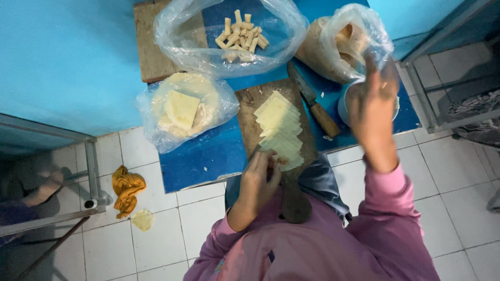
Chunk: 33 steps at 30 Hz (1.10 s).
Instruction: The person sits on the floor and assembles filled dough snacks, placing a slice of cheese and a spoonful of filling onto flattened dough pieces and folding them over on a wooden board. Finished pieces are set aside as the person works through the dough pieces one at a time.
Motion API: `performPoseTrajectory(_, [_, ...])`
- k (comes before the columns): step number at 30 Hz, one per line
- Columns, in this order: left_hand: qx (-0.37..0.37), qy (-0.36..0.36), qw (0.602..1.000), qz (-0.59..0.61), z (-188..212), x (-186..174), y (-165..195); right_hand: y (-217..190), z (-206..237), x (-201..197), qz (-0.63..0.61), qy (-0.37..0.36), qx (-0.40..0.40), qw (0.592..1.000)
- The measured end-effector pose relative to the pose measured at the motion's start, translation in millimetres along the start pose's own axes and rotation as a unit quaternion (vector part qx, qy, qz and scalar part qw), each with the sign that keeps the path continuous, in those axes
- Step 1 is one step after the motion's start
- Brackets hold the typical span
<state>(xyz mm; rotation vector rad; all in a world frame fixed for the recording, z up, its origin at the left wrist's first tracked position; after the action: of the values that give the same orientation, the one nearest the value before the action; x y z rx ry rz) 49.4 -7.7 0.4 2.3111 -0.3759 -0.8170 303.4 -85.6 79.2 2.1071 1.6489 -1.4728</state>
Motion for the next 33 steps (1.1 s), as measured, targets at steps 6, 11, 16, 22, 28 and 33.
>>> performPoseTrajectory(6, [0.02, -0.041, 0.999, 0.007, -1, -1, 4, -43, 99, 14, -0.057, -0.231, 0.035, 0.971])
performPoseTrajectory(11, [0.063, -0.026, 0.998, -0.004, -4, -3, 8, -47, 121, 32, -0.046, -0.19, 0.076, 0.978])
performPoseTrajectory(16, [0.066, -0.025, 0.998, 0.0, -5, -4, 10, -35, 121, 41, -0.132, -0.192, 0.133, 0.963])
performPoseTrajectory(22, [0.068, -0.048, 0.997, -0.003, -4, -3, 8, -38, 129, 45, -0.256, -0.199, 0.192, 0.927])
performPoseTrajectory(28, [0.061, -0.05, 0.997, -0.003, -2, 0, 5, -48, 150, 53, -0.258, -0.107, 0.117, 0.953])
performPoseTrajectory(33, [0.043, -0.04, 0.998, 0.008, -1, -1, 1, -45, 159, 65, -0.204, -0.064, 0.024, 0.977])
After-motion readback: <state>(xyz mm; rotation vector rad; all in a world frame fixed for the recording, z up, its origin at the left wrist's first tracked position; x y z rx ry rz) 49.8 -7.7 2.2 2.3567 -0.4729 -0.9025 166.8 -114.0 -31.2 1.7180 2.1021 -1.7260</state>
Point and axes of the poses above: each hand's wrist, its own z-axis away from the middle knuckle, its own x-axis out of the palm, y = z × x, the point moved 4 cm from there along -z, towards the middle knuckle, and after that the axes turned 14 degrees about x, right-handed, at the moved point
